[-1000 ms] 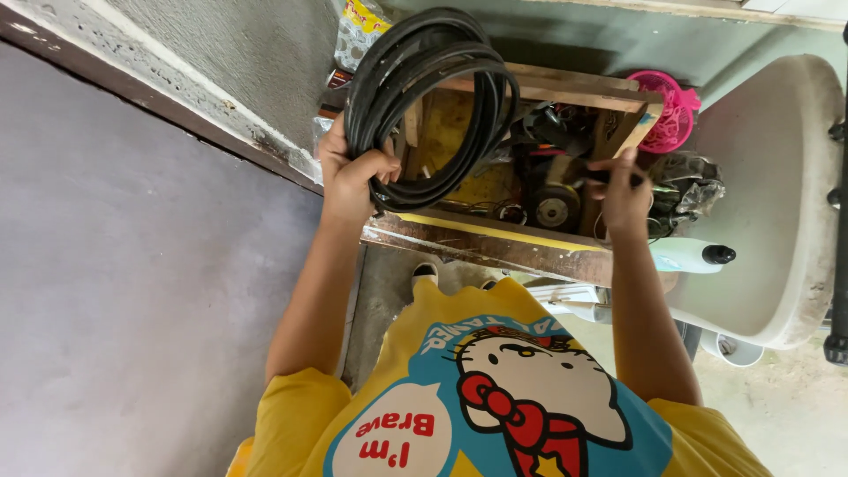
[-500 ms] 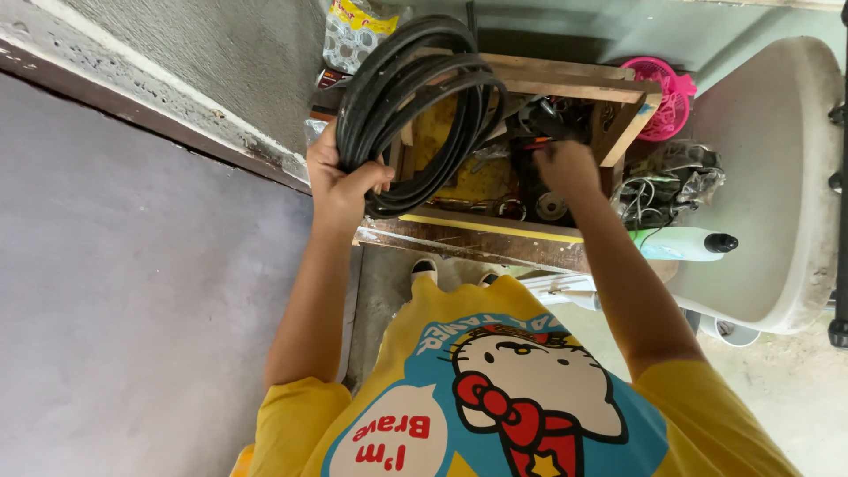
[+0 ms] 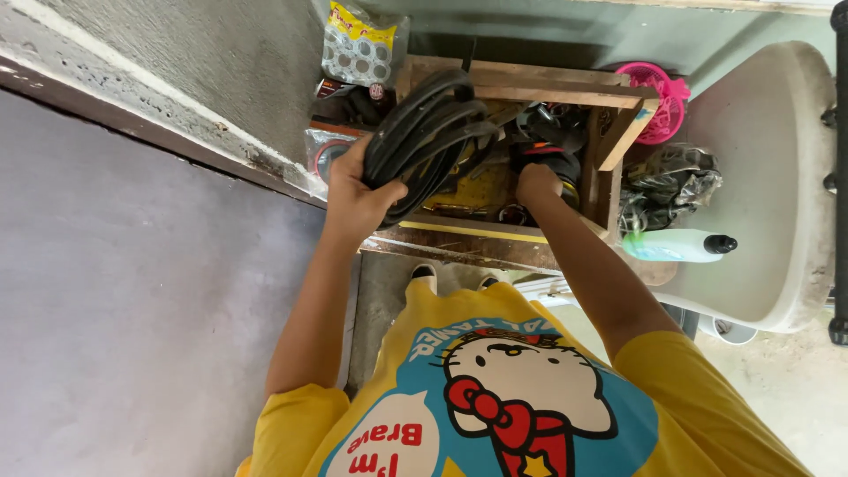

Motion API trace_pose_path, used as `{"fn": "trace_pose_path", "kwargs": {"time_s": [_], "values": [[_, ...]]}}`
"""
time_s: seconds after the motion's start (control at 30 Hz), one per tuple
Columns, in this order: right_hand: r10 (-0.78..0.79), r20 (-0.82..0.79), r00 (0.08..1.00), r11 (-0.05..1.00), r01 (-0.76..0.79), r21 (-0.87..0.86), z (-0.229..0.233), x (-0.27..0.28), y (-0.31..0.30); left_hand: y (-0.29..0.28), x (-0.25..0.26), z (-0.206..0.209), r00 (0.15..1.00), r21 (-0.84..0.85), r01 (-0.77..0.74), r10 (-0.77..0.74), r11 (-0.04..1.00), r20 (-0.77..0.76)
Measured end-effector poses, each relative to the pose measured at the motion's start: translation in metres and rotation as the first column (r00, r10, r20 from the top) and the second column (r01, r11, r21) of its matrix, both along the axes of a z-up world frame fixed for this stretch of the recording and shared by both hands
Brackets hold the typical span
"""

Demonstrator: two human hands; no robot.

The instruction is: Searching through and organizing various items like brushes, tape, and wires inside a wooden toolbox.

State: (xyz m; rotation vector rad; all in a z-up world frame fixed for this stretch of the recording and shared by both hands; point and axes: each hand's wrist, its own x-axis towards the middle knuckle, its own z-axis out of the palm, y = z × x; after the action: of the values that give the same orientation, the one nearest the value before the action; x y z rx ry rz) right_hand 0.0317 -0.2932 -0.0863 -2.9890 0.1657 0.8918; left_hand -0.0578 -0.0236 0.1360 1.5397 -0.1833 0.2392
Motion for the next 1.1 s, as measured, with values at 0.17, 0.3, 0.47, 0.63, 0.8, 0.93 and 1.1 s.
{"fn": "trace_pose_path", "kwargs": {"time_s": [0.17, 0.3, 0.47, 0.63, 0.8, 0.93, 1.1], "values": [[-0.064, 0.122, 0.990, 0.983, 0.042, 0.179, 0.093, -0.018, 0.010, -0.001, 0.017, -0.029, 0.997, 0.117, -0.030, 0.039, 0.993, -0.069], [-0.125, 0.216, 0.968, 0.957, 0.060, 0.285, 0.160, -0.034, 0.014, -0.003, 0.036, -0.052, 0.977, 0.072, -0.005, 0.020, 0.997, -0.213], [-0.170, 0.403, 0.899, 0.892, -0.033, 0.451, 0.177, -0.033, -0.023, -0.011, 0.048, -0.064, 0.953, 0.102, 0.054, -0.021, 0.993, -0.301], [-0.174, 0.545, 0.820, 0.914, -0.071, 0.399, 0.213, -0.049, -0.047, -0.017, 0.060, -0.072, 0.947, 0.338, 0.110, 0.005, 0.935, -0.323], [-0.258, 0.566, 0.783, 0.823, -0.129, 0.554, 0.277, -0.077, -0.047, -0.028, 0.067, -0.059, 0.889, 0.615, 0.208, 0.116, 0.761, -0.443], [-0.391, 0.508, 0.767, 0.661, -0.150, 0.735, 0.286, -0.087, -0.053, -0.030, 0.066, -0.077, 0.891, 0.745, 0.212, 0.188, 0.633, -0.414], [-0.506, 0.477, 0.719, 0.378, -0.312, 0.872, 0.273, -0.091, -0.056, -0.029, 0.063, -0.099, 0.968, 0.898, -0.008, 0.230, 0.441, -0.104]]}}
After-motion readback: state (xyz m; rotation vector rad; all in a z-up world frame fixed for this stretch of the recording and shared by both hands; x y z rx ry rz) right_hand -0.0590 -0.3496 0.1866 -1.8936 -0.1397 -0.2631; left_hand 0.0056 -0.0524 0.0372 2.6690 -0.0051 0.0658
